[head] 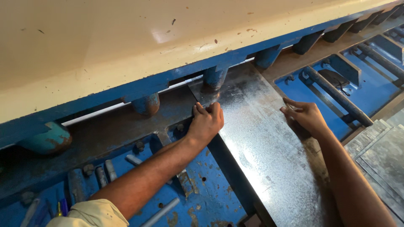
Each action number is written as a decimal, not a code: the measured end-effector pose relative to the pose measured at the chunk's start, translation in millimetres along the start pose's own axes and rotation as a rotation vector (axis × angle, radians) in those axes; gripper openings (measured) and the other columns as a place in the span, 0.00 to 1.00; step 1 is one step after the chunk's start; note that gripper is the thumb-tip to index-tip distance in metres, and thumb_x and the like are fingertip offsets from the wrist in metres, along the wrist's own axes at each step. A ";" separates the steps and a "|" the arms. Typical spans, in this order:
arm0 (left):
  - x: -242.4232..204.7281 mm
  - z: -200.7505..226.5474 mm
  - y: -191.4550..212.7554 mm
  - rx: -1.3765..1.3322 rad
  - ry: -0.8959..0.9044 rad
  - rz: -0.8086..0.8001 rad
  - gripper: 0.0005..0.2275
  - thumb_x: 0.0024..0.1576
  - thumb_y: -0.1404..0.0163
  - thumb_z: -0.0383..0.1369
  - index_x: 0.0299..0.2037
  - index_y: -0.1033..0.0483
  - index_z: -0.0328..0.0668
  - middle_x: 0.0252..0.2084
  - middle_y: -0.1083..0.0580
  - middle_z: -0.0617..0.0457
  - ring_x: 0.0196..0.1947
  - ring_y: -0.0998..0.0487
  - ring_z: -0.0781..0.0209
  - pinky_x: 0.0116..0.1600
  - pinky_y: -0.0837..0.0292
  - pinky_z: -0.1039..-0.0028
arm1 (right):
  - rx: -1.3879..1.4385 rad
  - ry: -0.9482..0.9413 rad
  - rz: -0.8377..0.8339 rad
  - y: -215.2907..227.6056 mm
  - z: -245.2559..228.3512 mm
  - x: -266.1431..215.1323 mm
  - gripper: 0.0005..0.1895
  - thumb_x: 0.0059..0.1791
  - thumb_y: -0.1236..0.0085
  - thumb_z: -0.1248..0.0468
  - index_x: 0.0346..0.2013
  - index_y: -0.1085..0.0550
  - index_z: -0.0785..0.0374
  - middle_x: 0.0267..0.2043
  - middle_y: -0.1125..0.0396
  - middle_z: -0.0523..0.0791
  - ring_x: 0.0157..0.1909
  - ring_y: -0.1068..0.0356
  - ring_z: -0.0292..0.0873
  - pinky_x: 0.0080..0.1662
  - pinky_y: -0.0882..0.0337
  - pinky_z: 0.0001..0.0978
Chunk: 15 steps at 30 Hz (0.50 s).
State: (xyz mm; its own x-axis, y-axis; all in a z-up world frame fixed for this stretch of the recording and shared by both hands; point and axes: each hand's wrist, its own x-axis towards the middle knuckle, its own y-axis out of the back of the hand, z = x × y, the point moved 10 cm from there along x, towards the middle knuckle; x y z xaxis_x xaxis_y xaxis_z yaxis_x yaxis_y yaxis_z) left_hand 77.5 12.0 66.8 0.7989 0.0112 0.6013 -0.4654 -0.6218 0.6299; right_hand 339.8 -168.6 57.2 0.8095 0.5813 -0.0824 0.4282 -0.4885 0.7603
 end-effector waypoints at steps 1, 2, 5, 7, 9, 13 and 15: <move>-0.3 0.8 2.1 0.000 0.000 0.005 0.04 0.54 0.45 0.25 0.31 0.26 0.30 0.35 0.32 0.47 0.37 0.17 0.36 0.42 0.18 0.51 | -0.010 -0.006 -0.002 -0.6 1.1 -2.5 0.32 0.47 0.38 0.46 0.65 0.27 0.45 0.33 0.23 0.50 0.27 0.29 0.41 0.36 0.28 0.37; -0.3 1.0 3.7 -0.001 0.000 0.010 0.05 0.53 0.45 0.26 0.32 0.26 0.29 0.35 0.32 0.46 0.36 0.17 0.36 0.41 0.18 0.51 | -0.035 0.000 -0.009 -1.6 0.9 -5.0 0.32 0.47 0.39 0.45 0.66 0.28 0.45 0.33 0.23 0.51 0.28 0.29 0.41 0.38 0.27 0.37; 0.2 1.3 6.5 -0.021 0.013 0.025 0.07 0.52 0.45 0.26 0.34 0.24 0.26 0.35 0.32 0.46 0.35 0.17 0.35 0.41 0.18 0.51 | -0.104 -0.013 -0.035 -2.4 1.8 -9.1 0.33 0.49 0.43 0.43 0.68 0.31 0.43 0.33 0.22 0.52 0.30 0.27 0.43 0.41 0.27 0.40; 0.9 2.8 2.5 0.001 0.006 0.005 0.05 0.53 0.45 0.25 0.33 0.25 0.27 0.35 0.32 0.46 0.35 0.17 0.35 0.42 0.18 0.50 | -0.131 -0.066 -0.056 -4.6 7.4 -11.2 0.33 0.49 0.46 0.43 0.70 0.33 0.40 0.34 0.23 0.52 0.30 0.27 0.46 0.42 0.26 0.43; 0.4 3.8 1.2 0.011 0.005 0.007 0.05 0.53 0.45 0.24 0.34 0.25 0.26 0.35 0.32 0.46 0.35 0.17 0.34 0.42 0.18 0.49 | -0.148 -0.058 -0.053 -5.1 6.2 -8.8 0.33 0.50 0.46 0.42 0.70 0.33 0.41 0.34 0.23 0.54 0.30 0.27 0.46 0.43 0.26 0.44; 0.9 1.6 4.8 -0.017 0.019 0.039 0.06 0.53 0.45 0.25 0.34 0.24 0.25 0.35 0.32 0.45 0.35 0.17 0.32 0.42 0.18 0.49 | -0.131 -0.079 -0.065 -5.4 10.2 -5.7 0.34 0.49 0.45 0.42 0.70 0.32 0.40 0.36 0.23 0.58 0.32 0.27 0.49 0.46 0.25 0.46; 1.0 1.0 5.3 -0.025 0.019 0.038 0.06 0.53 0.45 0.25 0.33 0.24 0.25 0.35 0.32 0.44 0.35 0.17 0.32 0.41 0.18 0.49 | -0.120 -0.071 -0.066 -6.1 9.8 -4.0 0.34 0.49 0.45 0.41 0.70 0.32 0.39 0.40 0.24 0.57 0.35 0.25 0.49 0.48 0.25 0.46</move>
State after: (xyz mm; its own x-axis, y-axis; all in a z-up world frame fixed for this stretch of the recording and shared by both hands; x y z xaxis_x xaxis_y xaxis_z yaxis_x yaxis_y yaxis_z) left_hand 76.2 7.9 70.2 0.7733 0.0031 0.6340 -0.5048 -0.6021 0.6186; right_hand 337.9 -174.3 46.5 0.8094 0.5600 -0.1767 0.4336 -0.3671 0.8229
